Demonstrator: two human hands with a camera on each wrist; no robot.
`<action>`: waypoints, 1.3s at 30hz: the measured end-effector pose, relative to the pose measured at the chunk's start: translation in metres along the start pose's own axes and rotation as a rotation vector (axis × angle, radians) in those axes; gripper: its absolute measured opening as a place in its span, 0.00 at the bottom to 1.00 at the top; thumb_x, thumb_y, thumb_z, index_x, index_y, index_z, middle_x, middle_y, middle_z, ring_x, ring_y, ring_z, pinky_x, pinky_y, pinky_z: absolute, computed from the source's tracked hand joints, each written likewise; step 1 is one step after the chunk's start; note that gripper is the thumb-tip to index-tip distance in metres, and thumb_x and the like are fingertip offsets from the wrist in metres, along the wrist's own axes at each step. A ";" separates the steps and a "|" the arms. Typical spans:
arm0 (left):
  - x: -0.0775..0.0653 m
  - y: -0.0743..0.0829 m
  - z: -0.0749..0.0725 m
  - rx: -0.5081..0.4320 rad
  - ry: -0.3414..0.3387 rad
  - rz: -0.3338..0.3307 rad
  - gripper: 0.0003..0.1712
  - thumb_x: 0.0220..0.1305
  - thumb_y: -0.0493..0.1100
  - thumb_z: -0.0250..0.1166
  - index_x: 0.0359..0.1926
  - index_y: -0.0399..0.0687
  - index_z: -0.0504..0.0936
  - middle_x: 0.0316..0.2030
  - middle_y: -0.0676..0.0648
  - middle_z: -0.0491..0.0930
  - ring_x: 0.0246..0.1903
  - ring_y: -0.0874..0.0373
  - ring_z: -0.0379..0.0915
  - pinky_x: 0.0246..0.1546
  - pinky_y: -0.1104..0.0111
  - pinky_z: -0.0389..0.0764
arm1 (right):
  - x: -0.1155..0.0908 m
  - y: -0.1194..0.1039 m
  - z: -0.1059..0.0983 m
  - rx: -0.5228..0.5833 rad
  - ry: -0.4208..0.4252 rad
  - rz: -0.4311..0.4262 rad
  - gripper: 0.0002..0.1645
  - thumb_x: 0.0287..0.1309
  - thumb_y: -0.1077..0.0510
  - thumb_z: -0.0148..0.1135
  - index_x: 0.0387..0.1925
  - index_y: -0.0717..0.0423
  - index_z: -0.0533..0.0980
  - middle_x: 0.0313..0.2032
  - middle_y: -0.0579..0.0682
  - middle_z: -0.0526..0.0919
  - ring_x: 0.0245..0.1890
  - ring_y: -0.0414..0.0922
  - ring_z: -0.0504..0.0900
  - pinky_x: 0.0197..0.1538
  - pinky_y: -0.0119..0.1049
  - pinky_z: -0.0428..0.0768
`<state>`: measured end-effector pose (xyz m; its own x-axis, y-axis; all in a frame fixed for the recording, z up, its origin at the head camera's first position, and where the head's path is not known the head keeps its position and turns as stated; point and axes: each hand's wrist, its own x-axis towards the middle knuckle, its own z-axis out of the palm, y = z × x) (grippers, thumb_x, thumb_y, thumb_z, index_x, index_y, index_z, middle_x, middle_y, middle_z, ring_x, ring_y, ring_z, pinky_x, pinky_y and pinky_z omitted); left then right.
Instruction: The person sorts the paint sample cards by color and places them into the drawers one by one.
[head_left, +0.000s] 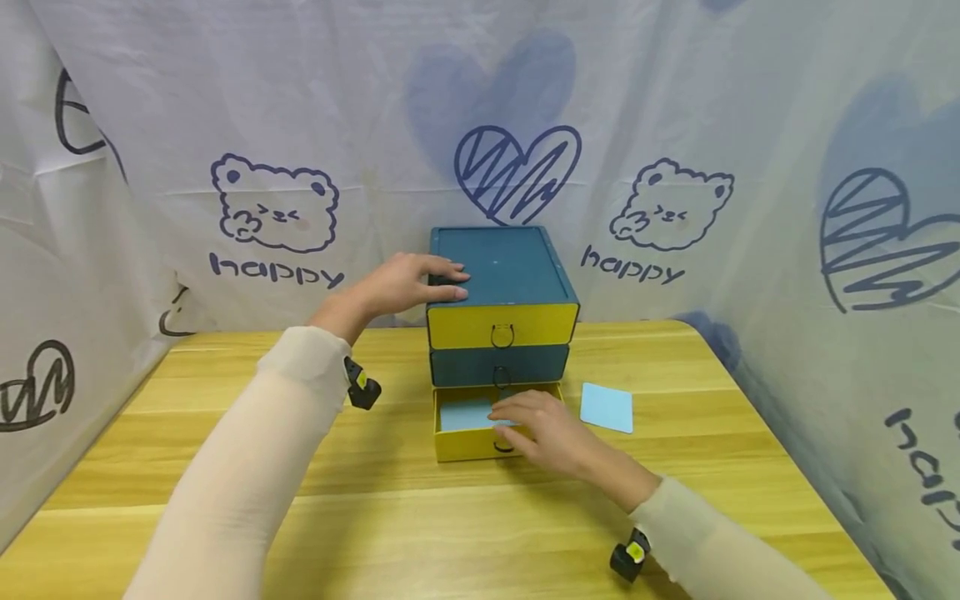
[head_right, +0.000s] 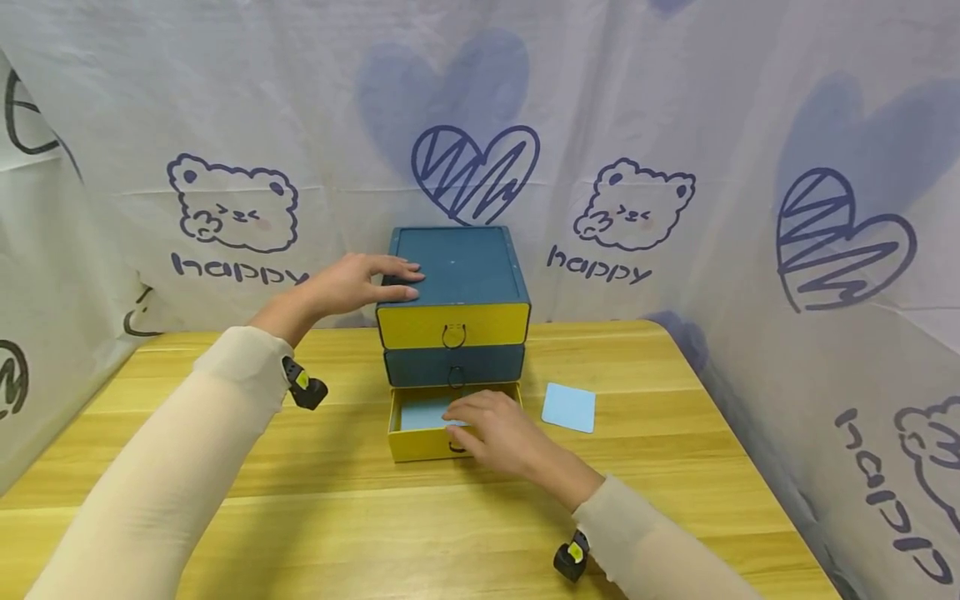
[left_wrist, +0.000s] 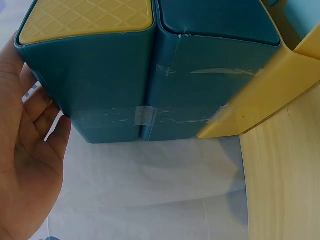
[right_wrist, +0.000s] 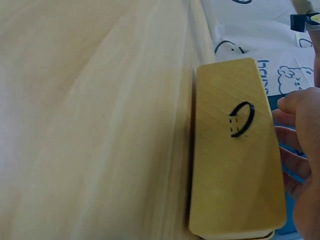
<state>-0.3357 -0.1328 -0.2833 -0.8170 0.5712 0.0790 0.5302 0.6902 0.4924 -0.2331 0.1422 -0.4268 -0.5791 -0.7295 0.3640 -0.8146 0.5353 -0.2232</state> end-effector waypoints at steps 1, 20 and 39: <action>0.000 0.000 0.000 0.001 0.001 -0.001 0.30 0.67 0.61 0.61 0.66 0.57 0.75 0.71 0.50 0.63 0.70 0.49 0.56 0.66 0.49 0.62 | -0.001 0.001 -0.001 0.003 0.015 0.000 0.17 0.70 0.52 0.56 0.54 0.52 0.81 0.54 0.49 0.81 0.56 0.49 0.77 0.59 0.49 0.75; 0.000 -0.002 0.004 0.012 0.011 -0.006 0.29 0.68 0.61 0.60 0.66 0.58 0.75 0.71 0.50 0.62 0.70 0.50 0.55 0.67 0.50 0.61 | -0.069 0.076 -0.035 0.151 0.054 0.272 0.25 0.60 0.47 0.67 0.56 0.54 0.80 0.55 0.49 0.81 0.57 0.53 0.77 0.59 0.56 0.73; 0.001 -0.001 0.000 0.013 -0.005 -0.017 0.30 0.67 0.62 0.60 0.66 0.59 0.75 0.71 0.51 0.62 0.70 0.49 0.55 0.67 0.50 0.61 | -0.102 0.151 -0.028 0.259 -0.120 0.516 0.50 0.47 0.44 0.77 0.67 0.62 0.68 0.64 0.64 0.70 0.64 0.63 0.66 0.65 0.60 0.63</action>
<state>-0.3367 -0.1328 -0.2837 -0.8247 0.5616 0.0670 0.5194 0.7052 0.4826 -0.2963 0.3092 -0.4721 -0.8900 -0.4534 0.0483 -0.3991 0.7232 -0.5637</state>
